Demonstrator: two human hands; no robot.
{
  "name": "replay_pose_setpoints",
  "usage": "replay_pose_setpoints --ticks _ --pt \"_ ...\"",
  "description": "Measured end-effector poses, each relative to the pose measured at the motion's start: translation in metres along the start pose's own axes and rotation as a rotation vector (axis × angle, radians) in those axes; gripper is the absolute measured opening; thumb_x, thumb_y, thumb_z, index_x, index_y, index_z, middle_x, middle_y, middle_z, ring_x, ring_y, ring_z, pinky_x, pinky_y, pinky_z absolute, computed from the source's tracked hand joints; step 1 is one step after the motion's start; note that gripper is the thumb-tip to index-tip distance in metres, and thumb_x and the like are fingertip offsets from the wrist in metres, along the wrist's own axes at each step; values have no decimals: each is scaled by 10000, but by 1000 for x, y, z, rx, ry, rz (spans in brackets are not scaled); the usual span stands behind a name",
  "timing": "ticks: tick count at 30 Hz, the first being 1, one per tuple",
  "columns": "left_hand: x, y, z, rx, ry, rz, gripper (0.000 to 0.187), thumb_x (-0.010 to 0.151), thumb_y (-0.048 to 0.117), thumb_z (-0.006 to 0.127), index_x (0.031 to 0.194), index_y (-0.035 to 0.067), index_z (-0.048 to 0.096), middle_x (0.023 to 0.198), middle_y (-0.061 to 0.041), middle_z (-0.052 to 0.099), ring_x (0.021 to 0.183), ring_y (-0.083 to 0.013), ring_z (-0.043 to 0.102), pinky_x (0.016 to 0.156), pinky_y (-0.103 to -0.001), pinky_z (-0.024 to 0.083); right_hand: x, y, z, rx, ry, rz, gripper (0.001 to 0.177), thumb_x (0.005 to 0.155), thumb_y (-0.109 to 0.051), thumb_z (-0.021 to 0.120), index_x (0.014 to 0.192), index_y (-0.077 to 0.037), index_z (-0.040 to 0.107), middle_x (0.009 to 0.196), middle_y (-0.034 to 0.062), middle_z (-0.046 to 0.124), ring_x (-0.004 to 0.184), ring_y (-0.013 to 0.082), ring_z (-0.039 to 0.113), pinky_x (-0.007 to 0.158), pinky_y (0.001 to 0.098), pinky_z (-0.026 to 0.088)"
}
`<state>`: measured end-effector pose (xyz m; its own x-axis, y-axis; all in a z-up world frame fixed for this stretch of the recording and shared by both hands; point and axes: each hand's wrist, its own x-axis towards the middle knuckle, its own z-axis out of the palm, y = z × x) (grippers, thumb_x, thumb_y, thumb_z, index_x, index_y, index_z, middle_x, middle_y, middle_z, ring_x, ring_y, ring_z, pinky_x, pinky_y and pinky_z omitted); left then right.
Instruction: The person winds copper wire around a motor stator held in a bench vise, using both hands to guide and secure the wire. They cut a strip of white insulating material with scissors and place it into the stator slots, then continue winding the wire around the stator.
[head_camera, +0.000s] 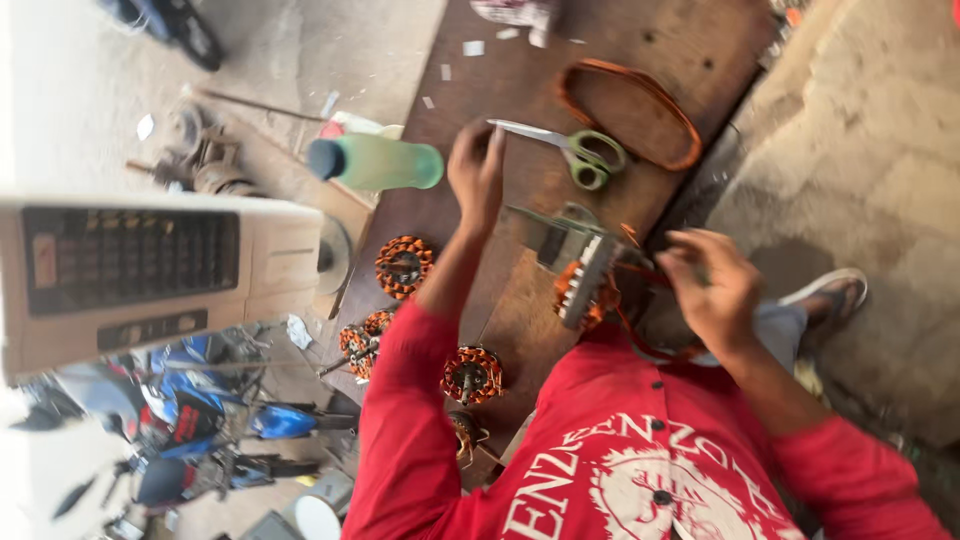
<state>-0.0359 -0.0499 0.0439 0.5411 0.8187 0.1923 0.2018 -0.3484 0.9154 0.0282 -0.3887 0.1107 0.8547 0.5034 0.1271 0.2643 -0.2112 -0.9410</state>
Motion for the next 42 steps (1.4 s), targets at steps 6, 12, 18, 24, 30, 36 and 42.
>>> replay_pose_setpoints --ticks 6,12,18,24,30,36,42 --pt "152 -98 25 449 5 48 277 815 157 785 1082 87 765 1007 -115 710 937 -291 689 836 -412 546 -2 0 -29 -12 8 29 184 1014 -45 733 1182 23 705 1154 121 710 976 156 680 888 260 535" --pt "179 -107 40 611 -15 -230 278 762 250 867 939 69 750 1048 -133 713 1024 -322 677 902 -437 528 -8 -1 -44 -114 36 56 176 991 -75 744 1147 3 723 1111 111 732 912 158 693 852 267 543" --pt "178 -93 40 576 36 -272 343 702 208 897 951 47 724 1022 -158 728 1037 -345 660 878 -453 518 5 -3 -35 -120 -20 55 179 975 -94 735 1131 -7 729 1111 113 736 914 168 709 830 286 550" --pt "192 -99 37 476 40 -328 331 692 201 889 966 65 764 999 -153 778 981 -298 742 892 -408 568 14 -6 -25 -129 -80 12 190 929 -121 754 1094 -28 742 1071 107 745 863 172 715 783 286 559" --pt "205 -116 38 620 57 -317 245 759 193 844 938 51 758 1022 -194 718 1003 -378 688 867 -468 530 -4 0 -32 -172 -61 67 208 920 -132 750 1094 -19 747 1029 107 753 819 189 707 751 295 550" --pt "159 -56 36 343 3 -12 225 874 131 785 1026 10 672 985 -159 770 906 -300 755 808 -435 592 -2 -20 -52 -201 6 37 191 950 -128 742 1111 -24 741 1048 118 754 863 193 723 772 295 558" --pt "20 132 8 -493 -755 -89 298 934 36 732 1192 22 583 1085 -130 737 988 -212 772 805 -324 664 45 -76 -43 -337 28 -567 384 886 -150 822 1208 -5 672 1239 177 683 1083 372 712 929 421 590"
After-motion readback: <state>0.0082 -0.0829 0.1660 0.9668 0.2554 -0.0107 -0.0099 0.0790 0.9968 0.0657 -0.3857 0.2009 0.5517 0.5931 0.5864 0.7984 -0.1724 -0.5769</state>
